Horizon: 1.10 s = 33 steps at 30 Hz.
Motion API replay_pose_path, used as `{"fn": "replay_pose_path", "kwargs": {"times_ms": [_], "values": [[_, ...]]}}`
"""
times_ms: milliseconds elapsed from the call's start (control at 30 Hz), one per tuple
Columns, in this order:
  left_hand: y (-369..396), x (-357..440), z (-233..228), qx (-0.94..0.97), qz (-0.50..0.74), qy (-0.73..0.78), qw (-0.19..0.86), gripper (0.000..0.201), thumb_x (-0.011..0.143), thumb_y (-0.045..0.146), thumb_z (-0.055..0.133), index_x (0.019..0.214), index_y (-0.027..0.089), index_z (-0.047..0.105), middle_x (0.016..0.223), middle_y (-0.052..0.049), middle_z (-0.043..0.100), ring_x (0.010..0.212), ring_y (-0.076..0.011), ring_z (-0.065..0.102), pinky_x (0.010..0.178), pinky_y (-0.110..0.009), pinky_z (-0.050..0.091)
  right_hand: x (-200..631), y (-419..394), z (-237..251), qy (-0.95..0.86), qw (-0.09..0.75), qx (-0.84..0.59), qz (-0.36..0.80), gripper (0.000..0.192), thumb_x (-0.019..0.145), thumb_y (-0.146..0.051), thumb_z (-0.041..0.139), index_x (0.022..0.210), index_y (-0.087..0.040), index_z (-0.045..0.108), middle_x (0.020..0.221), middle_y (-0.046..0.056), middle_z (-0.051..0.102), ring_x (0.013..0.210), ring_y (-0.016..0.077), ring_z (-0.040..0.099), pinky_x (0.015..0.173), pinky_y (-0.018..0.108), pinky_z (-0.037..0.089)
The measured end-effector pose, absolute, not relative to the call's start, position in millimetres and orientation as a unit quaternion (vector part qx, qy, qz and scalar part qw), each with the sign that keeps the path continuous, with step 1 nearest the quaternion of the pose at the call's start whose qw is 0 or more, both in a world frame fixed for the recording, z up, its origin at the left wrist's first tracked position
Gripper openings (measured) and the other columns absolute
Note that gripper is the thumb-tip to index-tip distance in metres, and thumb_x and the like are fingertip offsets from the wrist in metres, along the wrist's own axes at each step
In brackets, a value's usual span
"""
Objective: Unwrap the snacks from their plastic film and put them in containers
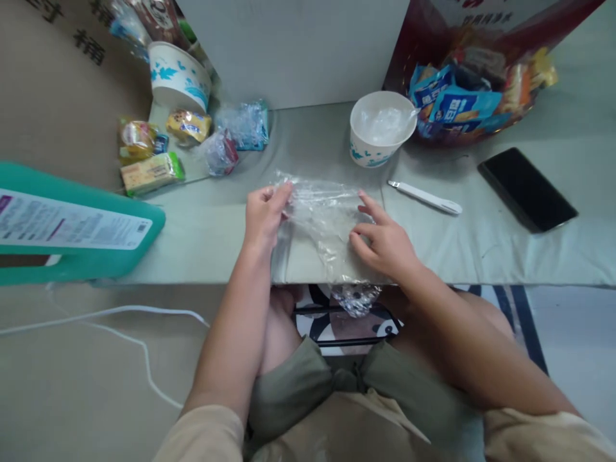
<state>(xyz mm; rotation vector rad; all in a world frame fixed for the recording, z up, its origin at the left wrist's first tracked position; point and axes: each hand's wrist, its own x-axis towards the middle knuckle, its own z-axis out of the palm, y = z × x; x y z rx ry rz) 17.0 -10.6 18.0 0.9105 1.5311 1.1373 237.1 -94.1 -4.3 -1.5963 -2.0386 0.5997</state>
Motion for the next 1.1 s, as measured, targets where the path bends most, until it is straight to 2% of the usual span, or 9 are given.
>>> {"fn": "replay_pose_path", "kwargs": {"times_ms": [133, 300, 433, 567, 700, 833, 900, 1033, 1100], "values": [[-12, 2, 18, 0.378, 0.465, 0.655, 0.461, 0.028, 0.063, 0.008, 0.066, 0.077, 0.023, 0.046, 0.067, 0.005, 0.062, 0.051, -0.0097, 0.056, 0.04, -0.018, 0.033, 240, -83, 0, -0.731, 0.191, -0.635, 0.162, 0.026, 0.094, -0.03, 0.052, 0.097, -0.018, 0.075, 0.168, 0.016, 0.039, 0.127, 0.0355, 0.067, 0.095, 0.05, 0.058], [-10, -18, 12, 0.413, 0.445, 0.69, 0.394, 0.034, 0.061, 0.004, 0.056, 0.087, 0.024, 0.051, 0.072, 0.003, 0.067, 0.052, -0.0118, 0.055, 0.045, -0.022, 0.036, 250, -72, 3, -0.693, 0.16, -0.697, 0.094, 0.037, 0.094, -0.032, 0.054, 0.125, -0.021, 0.072, 0.156, 0.016, 0.056, 0.136, 0.0426, 0.057, 0.102, 0.062, 0.048], [-17, -14, 11, 0.587, 0.505, 0.575, 0.266, 0.028, 0.063, 0.007, 0.058, 0.085, 0.025, 0.058, 0.091, -0.002, 0.072, 0.09, -0.0201, 0.069, 0.081, -0.033, 0.055, 256, -78, 11, -0.668, 0.198, -0.717, 0.037, 0.025, 0.095, -0.033, 0.055, 0.107, -0.024, 0.075, 0.149, 0.011, 0.063, 0.148, 0.0455, 0.042, 0.112, 0.069, 0.032], [-26, 13, 14, 0.783, 0.341, 0.425, 0.3, 0.033, 0.068, 0.012, 0.061, 0.096, 0.025, 0.07, 0.12, -0.005, 0.075, 0.128, -0.0288, 0.062, 0.119, -0.047, 0.04, 254, -89, 19, -0.705, 0.243, -0.662, 0.071, 0.019, 0.097, -0.031, 0.055, 0.102, -0.03, 0.073, 0.139, 0.007, 0.069, 0.15, 0.0402, 0.043, 0.122, 0.07, 0.018], [-27, 27, 17, 0.794, 0.213, 0.489, 0.29, 0.022, 0.085, 0.027, 0.061, 0.102, 0.023, 0.075, 0.13, -0.01, 0.073, 0.125, -0.0326, 0.063, 0.114, -0.052, 0.042, 255, -91, 21, -0.689, 0.293, -0.66, 0.063, 0.019, 0.095, -0.024, 0.056, 0.1, -0.031, 0.073, 0.13, 0.005, 0.073, 0.148, 0.0404, 0.047, 0.123, 0.076, 0.013], [-38, 12, 24, 0.814, 0.121, 0.504, 0.263, 0.05, 0.074, 0.044, 0.081, 0.12, 0.026, 0.075, 0.146, -0.012, 0.064, 0.139, -0.0415, 0.049, 0.118, -0.06, 0.035, 260, -99, 22, -0.73, 0.307, -0.599, 0.117, 0.02, 0.094, -0.032, 0.058, 0.105, -0.027, 0.074, 0.122, 0.009, 0.076, 0.121, 0.0339, 0.069, 0.112, 0.06, 0.045], [-45, 2, 26, 0.82, 0.086, 0.496, 0.272, 0.056, 0.073, 0.039, 0.081, 0.128, 0.027, 0.073, 0.151, -0.011, 0.061, 0.14, -0.0411, 0.048, 0.117, -0.059, 0.036, 261, -108, 22, -0.767, 0.267, -0.559, 0.168, 0.034, 0.093, -0.041, 0.061, 0.12, -0.023, 0.071, 0.128, 0.013, 0.075, 0.119, 0.0328, 0.07, 0.108, 0.055, 0.051], [-51, -7, 28, 0.784, 0.178, 0.526, 0.276, 0.021, 0.086, 0.026, 0.064, 0.099, 0.025, 0.08, 0.113, -0.008, 0.077, 0.105, -0.0275, 0.069, 0.095, -0.04, 0.051, 255, -127, 17, -0.837, 0.134, -0.486, 0.214, 0.078, 0.08, -0.055, 0.076, 0.149, -0.025, 0.054, 0.161, 0.015, 0.051, 0.151, 0.0433, 0.043, 0.123, 0.068, 0.03], [-51, -8, 28, 0.748, 0.263, 0.552, 0.259, 0.016, 0.086, 0.025, 0.063, 0.08, 0.023, 0.078, 0.09, -0.005, 0.077, 0.082, -0.0214, 0.068, 0.081, -0.033, 0.052, 252, -133, 16, -0.844, 0.104, -0.486, 0.202, 0.078, 0.078, -0.044, 0.079, 0.15, -0.028, 0.052, 0.167, 0.014, 0.042, 0.157, 0.0456, 0.032, 0.124, 0.072, 0.024]]}}
